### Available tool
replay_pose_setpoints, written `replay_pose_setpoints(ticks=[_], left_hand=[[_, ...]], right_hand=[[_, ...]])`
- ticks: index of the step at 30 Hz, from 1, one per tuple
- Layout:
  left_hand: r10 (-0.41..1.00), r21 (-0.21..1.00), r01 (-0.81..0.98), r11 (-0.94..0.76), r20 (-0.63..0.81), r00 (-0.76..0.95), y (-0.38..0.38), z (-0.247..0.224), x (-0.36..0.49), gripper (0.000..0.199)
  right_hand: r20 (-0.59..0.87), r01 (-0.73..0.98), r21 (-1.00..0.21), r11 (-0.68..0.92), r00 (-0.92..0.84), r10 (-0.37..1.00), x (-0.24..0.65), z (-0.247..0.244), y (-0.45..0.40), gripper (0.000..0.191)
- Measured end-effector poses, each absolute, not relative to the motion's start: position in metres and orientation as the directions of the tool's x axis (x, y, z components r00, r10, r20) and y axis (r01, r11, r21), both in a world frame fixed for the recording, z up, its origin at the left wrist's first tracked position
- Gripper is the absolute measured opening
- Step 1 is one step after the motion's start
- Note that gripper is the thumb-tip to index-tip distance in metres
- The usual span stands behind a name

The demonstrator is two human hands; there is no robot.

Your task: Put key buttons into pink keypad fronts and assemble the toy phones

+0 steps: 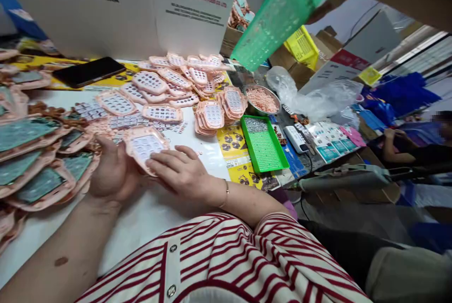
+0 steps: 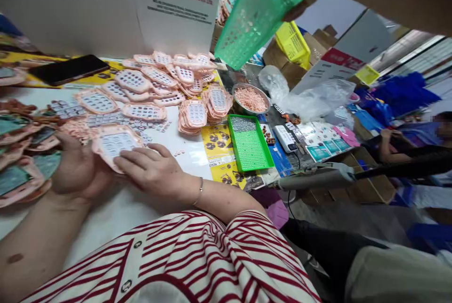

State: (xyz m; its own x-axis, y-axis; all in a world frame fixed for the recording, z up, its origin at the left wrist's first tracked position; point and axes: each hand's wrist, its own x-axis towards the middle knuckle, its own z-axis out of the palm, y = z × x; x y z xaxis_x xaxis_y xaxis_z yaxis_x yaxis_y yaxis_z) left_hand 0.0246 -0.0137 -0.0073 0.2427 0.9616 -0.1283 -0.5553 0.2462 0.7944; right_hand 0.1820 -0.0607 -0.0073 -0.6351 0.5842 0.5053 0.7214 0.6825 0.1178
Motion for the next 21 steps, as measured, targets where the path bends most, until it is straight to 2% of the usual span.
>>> replay_pose_setpoints(ticks=[4,7,9,13,17,21], left_hand=[[0.965,0.78,-0.569,0.261,-0.194,0.177,-0.01,-0.013,0.02,0.086],[0.969,0.764,-0.597,0.246,-0.191,0.155,-0.006,-0.018,0.014,0.08],[0.966,0.759,-0.598,0.257,-0.195,0.168,-0.005,-0.019,0.012,0.077],[0.964,0.764,-0.588,0.266,-0.199,0.176,-0.005,-0.013,0.009,0.077],[0.971,0.784,-0.574,0.235,-0.21,0.111,-0.004,-0.007,0.013,0.079],[0.96,0.789,-0.547,0.28,-0.239,0.147,-0.005,-0.009,0.011,0.081]], right_hand=[[0.501,0.747,0.024,0.664,-0.584,0.639,0.212,0.0,-0.075,0.031],[0.446,0.784,-0.065,0.617,-0.53,0.721,0.236,0.001,-0.091,0.029],[0.406,0.817,-0.075,0.572,-0.499,0.766,0.25,-0.002,-0.103,0.028],[0.343,0.913,0.045,0.405,-0.395,0.852,0.275,-0.008,-0.121,0.028],[0.261,0.96,0.185,0.211,-0.255,0.931,0.295,-0.014,-0.118,0.031],[0.143,0.972,0.219,0.085,-0.118,0.983,0.302,-0.019,-0.099,0.034]])
